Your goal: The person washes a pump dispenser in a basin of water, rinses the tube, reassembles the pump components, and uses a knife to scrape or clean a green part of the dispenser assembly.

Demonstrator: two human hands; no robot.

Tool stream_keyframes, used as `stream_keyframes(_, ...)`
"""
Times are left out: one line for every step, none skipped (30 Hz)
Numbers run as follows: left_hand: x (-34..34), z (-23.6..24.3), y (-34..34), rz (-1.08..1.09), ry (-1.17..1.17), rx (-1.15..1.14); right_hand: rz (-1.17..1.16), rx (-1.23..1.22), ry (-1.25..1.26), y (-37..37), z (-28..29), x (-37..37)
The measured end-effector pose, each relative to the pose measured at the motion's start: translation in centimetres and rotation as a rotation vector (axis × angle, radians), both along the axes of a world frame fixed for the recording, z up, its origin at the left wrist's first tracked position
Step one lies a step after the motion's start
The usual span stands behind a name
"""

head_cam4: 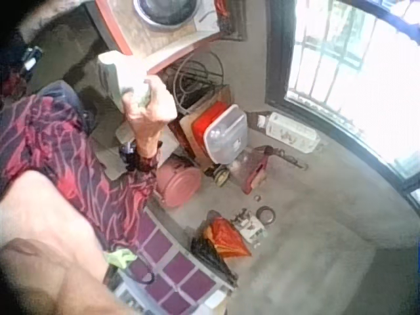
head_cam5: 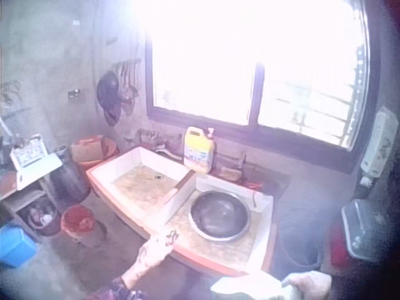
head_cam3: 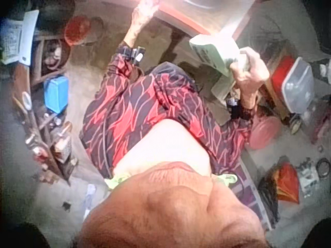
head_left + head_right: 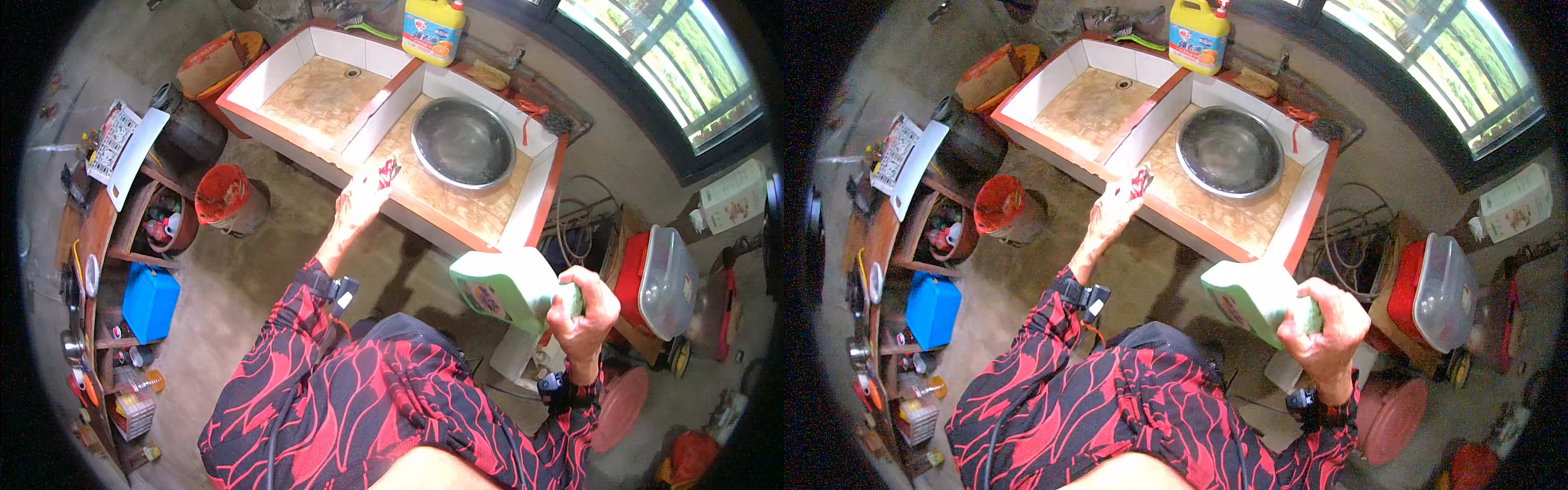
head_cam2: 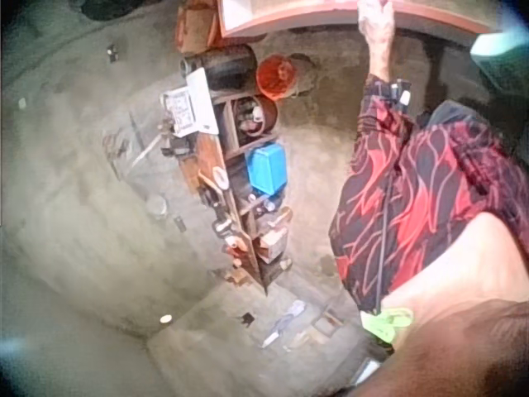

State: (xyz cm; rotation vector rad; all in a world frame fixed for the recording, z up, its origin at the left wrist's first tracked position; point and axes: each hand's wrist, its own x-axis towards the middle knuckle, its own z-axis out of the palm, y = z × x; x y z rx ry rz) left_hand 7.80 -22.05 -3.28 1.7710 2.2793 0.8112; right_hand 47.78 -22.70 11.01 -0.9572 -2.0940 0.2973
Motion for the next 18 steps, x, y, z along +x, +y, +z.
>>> stream_keyframes(-4.0,1.9,1.6,-0.031,0.017,0.034,-0.017,-0.005,0.031,0.4,1.8,-4.7)
stream_keyframes(-4.7,1.1,0.5,0.0,0.004,0.019,0.033,-0.012,0.052,0.3,2.5,-5.8)
stream_keyframes(-7.0,0.0,0.7,0.042,-0.01,0.004,0.073,0.0,0.055,1.1,2.9,-8.1)
stream_keyframes(-7.5,0.0,1.9,0.06,-0.03,-0.003,0.076,0.01,0.06,2.0,3.4,-9.4)
stream_keyframes(-7.7,-0.1,3.0,0.091,-0.049,-0.114,0.097,0.02,0.073,3.0,4.0,-10.7)
stream_keyframes(-8.9,-0.6,4.2,0.092,-0.05,-0.115,0.123,0.028,0.09,4.1,4.3,-12.2)
stream_keyframes(-9.5,-2.0,5.5,-0.089,0.016,-0.022,0.134,0.019,0.084,4.9,4.8,-13.1)
stream_keyframes(-10.0,-3.5,6.2,-0.265,0.083,0.071,0.145,0.001,0.094,5.9,4.8,-13.8)
stream_keyframes(-10.4,-4.9,7.0,-0.2,-0.088,-0.103,0.16,0.007,0.089,7.0,5.1,-14.4)
stream_keyframes(-10.8,-4.6,7.1,-0.181,-0.281,-0.186,0.171,0.02,0.093,8.1,5.5,-15.3)
stream_keyframes(-11.0,-4.5,7.0,-0.132,-0.466,-0.261,0.184,0.046,0.1,9.2,5.5,-16.3)
stream_keyframes(-10.5,-2.5,7.1,-0.147,-0.686,-0.255,0.177,0.074,0.103,10.4,5.7,-17.5)
stream_keyframes(-9.0,1.8,7.0,-0.295,-0.739,-0.25,0.159,0.03,0.064,11.3,6.2,-18.3)
stream_keyframes(-7.6,6.6,6.7,-0.431,-0.799,-0.243,0.189,0.062,0.063,12.3,6.4,-19.6)
stream_keyframes(-7.5,8.4,7.1,-0.565,-0.627,-0.155,0.223,0.059,0.056,12.9,6.6,-20.9)
stream_keyframes(-7.1,10.0,6.6,-0.541,-0.627,-0.154,0.28,0.053,0.066,13.2,6.7,-22.1)
stream_keyframes(-7.0,11.8,7.3,-0.625,-0.677,-0.165,0.293,0.056,0.051,13.6,7.8,-23.1)
stream_keyframes(-7.1,13.2,8.2,-0.713,-0.723,-0.173,0.286,0.07,0.05,14.1,8.6,-24.0)
